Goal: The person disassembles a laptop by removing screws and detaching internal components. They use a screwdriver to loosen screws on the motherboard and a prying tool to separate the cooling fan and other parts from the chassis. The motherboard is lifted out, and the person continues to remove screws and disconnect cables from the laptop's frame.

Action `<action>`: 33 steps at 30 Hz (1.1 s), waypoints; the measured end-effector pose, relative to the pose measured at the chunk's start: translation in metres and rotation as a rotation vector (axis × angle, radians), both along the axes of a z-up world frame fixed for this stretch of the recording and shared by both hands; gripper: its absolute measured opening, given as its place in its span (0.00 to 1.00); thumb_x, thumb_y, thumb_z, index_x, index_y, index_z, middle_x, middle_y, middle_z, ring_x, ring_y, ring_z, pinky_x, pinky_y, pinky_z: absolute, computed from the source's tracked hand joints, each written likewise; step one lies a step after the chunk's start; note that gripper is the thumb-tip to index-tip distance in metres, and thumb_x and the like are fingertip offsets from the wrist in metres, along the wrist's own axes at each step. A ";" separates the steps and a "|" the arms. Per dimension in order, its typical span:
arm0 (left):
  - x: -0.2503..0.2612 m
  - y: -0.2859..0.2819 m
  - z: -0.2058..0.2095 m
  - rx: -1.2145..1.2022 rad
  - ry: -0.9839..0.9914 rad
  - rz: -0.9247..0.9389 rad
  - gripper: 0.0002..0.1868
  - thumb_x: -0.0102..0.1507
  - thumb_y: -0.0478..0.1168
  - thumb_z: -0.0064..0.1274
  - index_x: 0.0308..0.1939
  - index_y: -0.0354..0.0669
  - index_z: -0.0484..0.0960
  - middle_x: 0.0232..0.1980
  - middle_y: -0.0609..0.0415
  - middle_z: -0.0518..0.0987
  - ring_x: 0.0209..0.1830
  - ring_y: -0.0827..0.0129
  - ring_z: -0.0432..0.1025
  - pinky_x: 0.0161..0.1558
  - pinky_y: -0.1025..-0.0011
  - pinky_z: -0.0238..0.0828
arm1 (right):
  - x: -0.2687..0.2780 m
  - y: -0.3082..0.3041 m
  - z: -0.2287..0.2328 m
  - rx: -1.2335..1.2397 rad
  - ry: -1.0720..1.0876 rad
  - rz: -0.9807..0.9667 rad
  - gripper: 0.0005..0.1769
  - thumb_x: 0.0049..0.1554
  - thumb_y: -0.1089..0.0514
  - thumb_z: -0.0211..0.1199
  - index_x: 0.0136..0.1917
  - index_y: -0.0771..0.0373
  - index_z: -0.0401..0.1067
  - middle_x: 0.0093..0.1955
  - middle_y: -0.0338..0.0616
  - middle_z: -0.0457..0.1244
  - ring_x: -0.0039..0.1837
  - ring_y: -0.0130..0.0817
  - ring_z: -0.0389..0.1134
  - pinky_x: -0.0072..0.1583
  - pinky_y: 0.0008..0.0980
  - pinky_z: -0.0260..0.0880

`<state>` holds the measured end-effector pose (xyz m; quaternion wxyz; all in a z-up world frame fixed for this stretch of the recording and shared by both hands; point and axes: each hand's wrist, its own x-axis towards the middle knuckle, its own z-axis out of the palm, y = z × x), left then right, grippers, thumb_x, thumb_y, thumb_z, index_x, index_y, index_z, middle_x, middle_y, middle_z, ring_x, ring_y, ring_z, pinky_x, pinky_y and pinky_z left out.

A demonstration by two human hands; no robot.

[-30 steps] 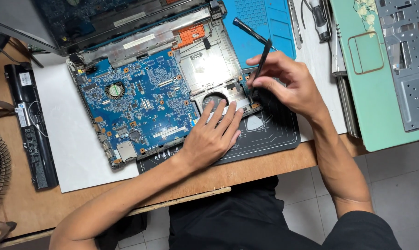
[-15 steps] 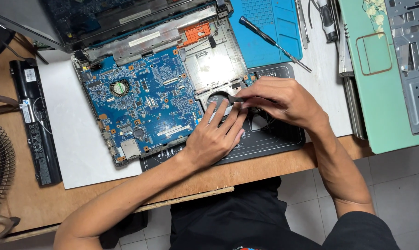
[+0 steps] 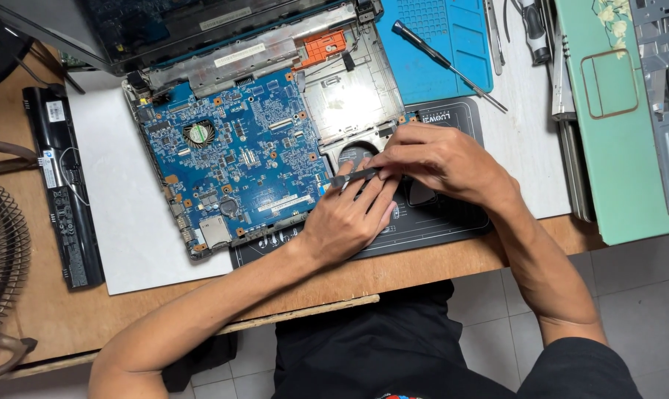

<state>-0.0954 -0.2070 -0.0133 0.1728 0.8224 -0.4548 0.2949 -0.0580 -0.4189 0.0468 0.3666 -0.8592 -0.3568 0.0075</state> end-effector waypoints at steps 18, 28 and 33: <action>-0.003 -0.001 -0.010 -0.054 0.017 -0.014 0.17 0.70 0.39 0.44 0.56 0.32 0.80 0.54 0.36 0.79 0.54 0.43 0.75 0.58 0.51 0.71 | 0.004 0.007 -0.001 0.125 0.103 -0.118 0.06 0.61 0.61 0.68 0.51 0.62 0.79 0.40 0.44 0.66 0.44 0.40 0.71 0.47 0.36 0.73; -0.004 -0.001 -0.006 -0.051 0.029 -0.008 0.17 0.70 0.39 0.44 0.57 0.31 0.80 0.54 0.35 0.79 0.53 0.43 0.75 0.57 0.50 0.72 | 0.011 0.002 -0.004 0.181 0.127 -0.086 0.05 0.62 0.61 0.66 0.51 0.64 0.79 0.41 0.48 0.67 0.44 0.44 0.71 0.48 0.39 0.72; -0.005 0.000 -0.006 -0.026 0.047 -0.007 0.17 0.70 0.39 0.44 0.58 0.31 0.79 0.54 0.35 0.79 0.53 0.43 0.76 0.56 0.50 0.72 | 0.010 0.004 -0.001 0.175 0.167 -0.038 0.06 0.62 0.61 0.66 0.51 0.65 0.79 0.41 0.51 0.67 0.45 0.45 0.71 0.48 0.41 0.71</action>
